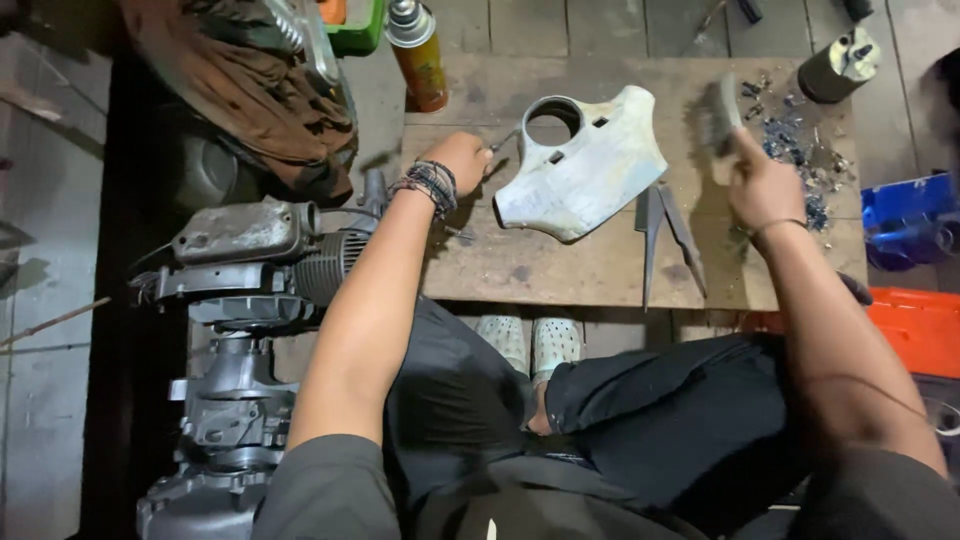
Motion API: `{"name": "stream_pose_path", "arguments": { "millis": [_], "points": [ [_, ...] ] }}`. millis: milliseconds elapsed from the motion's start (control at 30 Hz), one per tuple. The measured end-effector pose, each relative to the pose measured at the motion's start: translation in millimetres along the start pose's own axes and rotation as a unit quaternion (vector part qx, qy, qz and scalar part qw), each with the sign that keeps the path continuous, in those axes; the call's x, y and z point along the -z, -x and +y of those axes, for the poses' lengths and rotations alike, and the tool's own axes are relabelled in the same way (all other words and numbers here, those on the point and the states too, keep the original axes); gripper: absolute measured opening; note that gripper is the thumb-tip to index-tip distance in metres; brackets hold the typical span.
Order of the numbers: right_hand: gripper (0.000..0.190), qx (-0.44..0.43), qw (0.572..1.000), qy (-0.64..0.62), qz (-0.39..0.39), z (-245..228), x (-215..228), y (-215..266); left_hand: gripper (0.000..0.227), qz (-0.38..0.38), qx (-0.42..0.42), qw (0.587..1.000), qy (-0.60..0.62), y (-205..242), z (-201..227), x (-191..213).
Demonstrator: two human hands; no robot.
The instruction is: The person scrubs a white metal part with a wire brush on a wooden table, then flips it over to clean the other side. The person also briefly picks up a spray can before continuing to scrub the part.
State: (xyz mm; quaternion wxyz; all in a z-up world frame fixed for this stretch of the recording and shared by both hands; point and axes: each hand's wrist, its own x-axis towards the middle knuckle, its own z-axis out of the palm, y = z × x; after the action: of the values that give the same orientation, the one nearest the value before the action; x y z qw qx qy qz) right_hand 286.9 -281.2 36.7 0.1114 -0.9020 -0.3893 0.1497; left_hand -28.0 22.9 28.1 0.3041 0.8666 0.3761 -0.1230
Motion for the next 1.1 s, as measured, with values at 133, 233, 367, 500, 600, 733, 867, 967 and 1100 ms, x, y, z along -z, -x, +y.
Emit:
{"name": "stream_pose_path", "arguments": {
  "millis": [133, 233, 367, 500, 600, 733, 867, 967, 1100],
  "points": [
    [0.054, 0.053, 0.995, -0.074, 0.051, -25.8, -9.2, 34.1, 0.037, -0.025, -0.009, 0.999, -0.031, -17.8, -9.3, -12.5],
    [0.068, 0.251, 0.960, 0.072, 0.102, -53.6, -25.4, 53.7, 0.041, -0.037, -0.016, 0.998, -0.052, -12.8, 1.5, -7.0],
    [0.077, 0.273, 0.940, 0.200, 0.046, -40.4, -46.8, 35.8, 0.042, -0.029, -0.009, 0.999, -0.024, 16.6, 13.4, 3.7],
    [0.060, 0.013, 0.986, 0.162, 0.041, 38.1, -56.5, -18.4, 0.041, -0.025, -0.016, 1.000, 0.000, 29.1, 13.6, 13.3],
    [0.076, 0.077, 0.994, 0.045, 0.065, -8.1, -23.2, 23.9, 0.042, -0.026, -0.029, 0.999, 0.033, 20.6, 6.7, 3.0],
    [0.065, 0.222, 0.957, 0.154, 0.107, -39.1, -54.6, 40.2, 0.043, -0.044, -0.031, 0.998, -0.015, 6.2, 15.5, -3.1],
    [0.083, 0.261, 0.953, 0.146, 0.053, -21.4, -65.0, 20.8, 0.044, -0.043, -0.024, 0.999, 0.007, 22.0, 16.4, 5.5],
    [0.064, 0.109, 0.984, 0.110, 0.091, 13.4, -57.9, -10.8, 0.045, -0.043, -0.023, 0.999, -0.001, 22.6, 10.1, 11.0],
    [0.067, 0.148, 0.984, -0.049, 0.091, -31.5, -31.3, 38.8, 0.043, -0.028, -0.045, 0.999, -0.012, 3.8, -3.6, -5.8]
  ]
}}
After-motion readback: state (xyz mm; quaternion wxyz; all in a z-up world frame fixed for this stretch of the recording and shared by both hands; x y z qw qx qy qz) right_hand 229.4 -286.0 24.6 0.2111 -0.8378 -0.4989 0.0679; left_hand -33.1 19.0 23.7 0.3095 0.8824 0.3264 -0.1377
